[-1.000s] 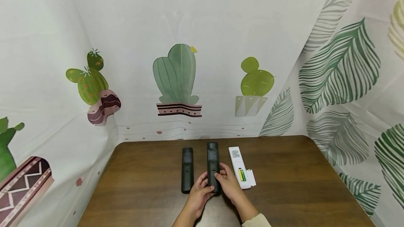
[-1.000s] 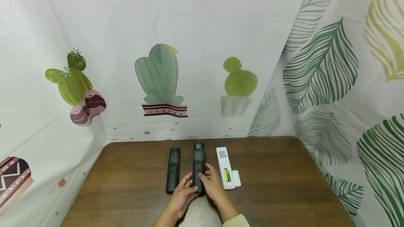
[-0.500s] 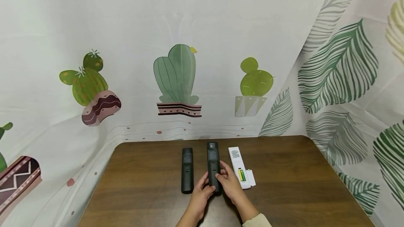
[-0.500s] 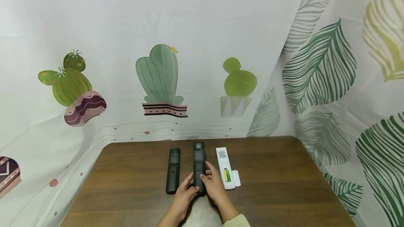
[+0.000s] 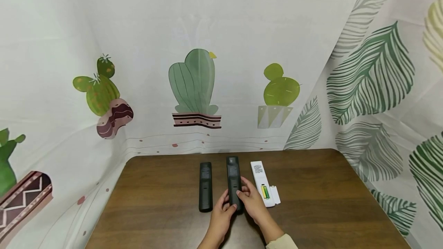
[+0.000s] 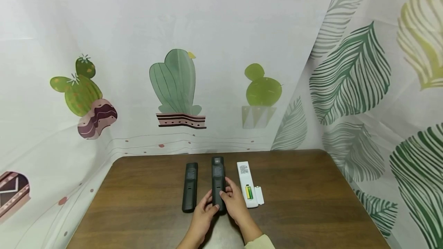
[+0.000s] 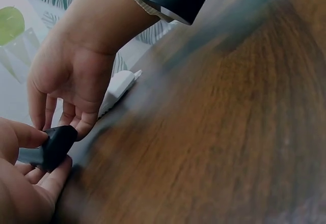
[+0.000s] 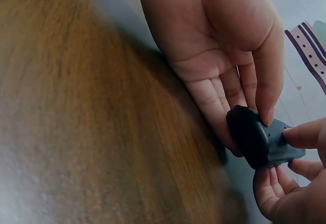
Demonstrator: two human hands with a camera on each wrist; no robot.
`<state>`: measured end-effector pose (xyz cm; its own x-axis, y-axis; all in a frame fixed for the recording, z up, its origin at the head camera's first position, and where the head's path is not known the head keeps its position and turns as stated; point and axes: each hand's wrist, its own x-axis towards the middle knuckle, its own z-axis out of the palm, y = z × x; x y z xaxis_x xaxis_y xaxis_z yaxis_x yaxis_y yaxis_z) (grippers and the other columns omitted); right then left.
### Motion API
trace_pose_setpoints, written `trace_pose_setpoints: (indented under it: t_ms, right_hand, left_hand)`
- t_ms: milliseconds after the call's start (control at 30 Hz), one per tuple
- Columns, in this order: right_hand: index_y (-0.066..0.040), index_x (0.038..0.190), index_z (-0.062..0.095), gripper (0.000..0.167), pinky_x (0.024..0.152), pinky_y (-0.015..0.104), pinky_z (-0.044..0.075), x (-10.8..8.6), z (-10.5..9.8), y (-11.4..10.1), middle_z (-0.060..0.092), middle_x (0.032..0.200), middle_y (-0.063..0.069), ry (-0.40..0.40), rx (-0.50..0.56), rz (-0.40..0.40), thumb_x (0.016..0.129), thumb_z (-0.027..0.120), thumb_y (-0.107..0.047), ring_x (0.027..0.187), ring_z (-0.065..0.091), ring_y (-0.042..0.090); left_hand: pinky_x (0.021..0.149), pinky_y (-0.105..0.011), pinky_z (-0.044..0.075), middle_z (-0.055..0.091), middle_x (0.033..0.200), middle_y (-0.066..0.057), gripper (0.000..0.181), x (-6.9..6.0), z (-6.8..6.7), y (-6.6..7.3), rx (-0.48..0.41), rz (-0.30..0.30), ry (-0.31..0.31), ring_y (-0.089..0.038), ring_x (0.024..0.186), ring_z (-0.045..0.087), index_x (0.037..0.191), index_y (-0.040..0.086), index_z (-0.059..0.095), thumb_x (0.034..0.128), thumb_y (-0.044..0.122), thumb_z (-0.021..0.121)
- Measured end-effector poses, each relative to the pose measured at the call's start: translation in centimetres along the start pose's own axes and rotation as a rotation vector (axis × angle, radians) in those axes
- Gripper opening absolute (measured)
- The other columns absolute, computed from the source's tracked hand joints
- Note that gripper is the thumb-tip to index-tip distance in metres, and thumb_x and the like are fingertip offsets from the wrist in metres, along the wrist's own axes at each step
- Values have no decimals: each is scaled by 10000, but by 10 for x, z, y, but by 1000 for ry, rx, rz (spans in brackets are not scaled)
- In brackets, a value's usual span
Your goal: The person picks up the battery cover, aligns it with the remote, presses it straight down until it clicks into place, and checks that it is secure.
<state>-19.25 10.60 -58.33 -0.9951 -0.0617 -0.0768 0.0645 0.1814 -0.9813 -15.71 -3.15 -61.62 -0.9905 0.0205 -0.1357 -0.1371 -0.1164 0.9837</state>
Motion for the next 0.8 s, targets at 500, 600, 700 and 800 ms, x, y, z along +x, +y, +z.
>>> trace_pose_setpoints:
  t_ms: [500,600,700,800]
  right_hand:
    - [-40,1478,476,566,792,292,493,1,0,-2,622,1160,173,7,-11,3,956,666,-153,969,601,178]
    - [-32,1476,476,562,786,294,492,2,0,-1,618,1162,175,8,-10,5,960,663,-155,970,600,182]
    - [-41,1470,487,554,798,299,493,2,1,-1,619,1158,172,9,-14,14,958,667,-155,974,605,193]
    - [-45,1459,502,544,816,300,495,3,2,0,622,1158,173,8,-21,22,954,672,-157,985,609,205]
  left_hand:
    - [617,-242,555,548,1235,-172,675,0,-6,8,180,30,50,-146,890,606,1479,-23,463,875,114,733]
    - [619,-234,557,540,1198,-165,674,0,-6,9,185,38,53,-128,864,586,1472,-42,463,870,99,731]
    - [622,-229,561,539,1187,-170,665,-1,-6,11,185,53,54,-113,849,587,1463,-65,462,872,87,726]
    - [620,-220,557,543,1186,-173,656,-1,-6,11,201,68,55,-106,843,594,1453,-79,466,874,86,726]
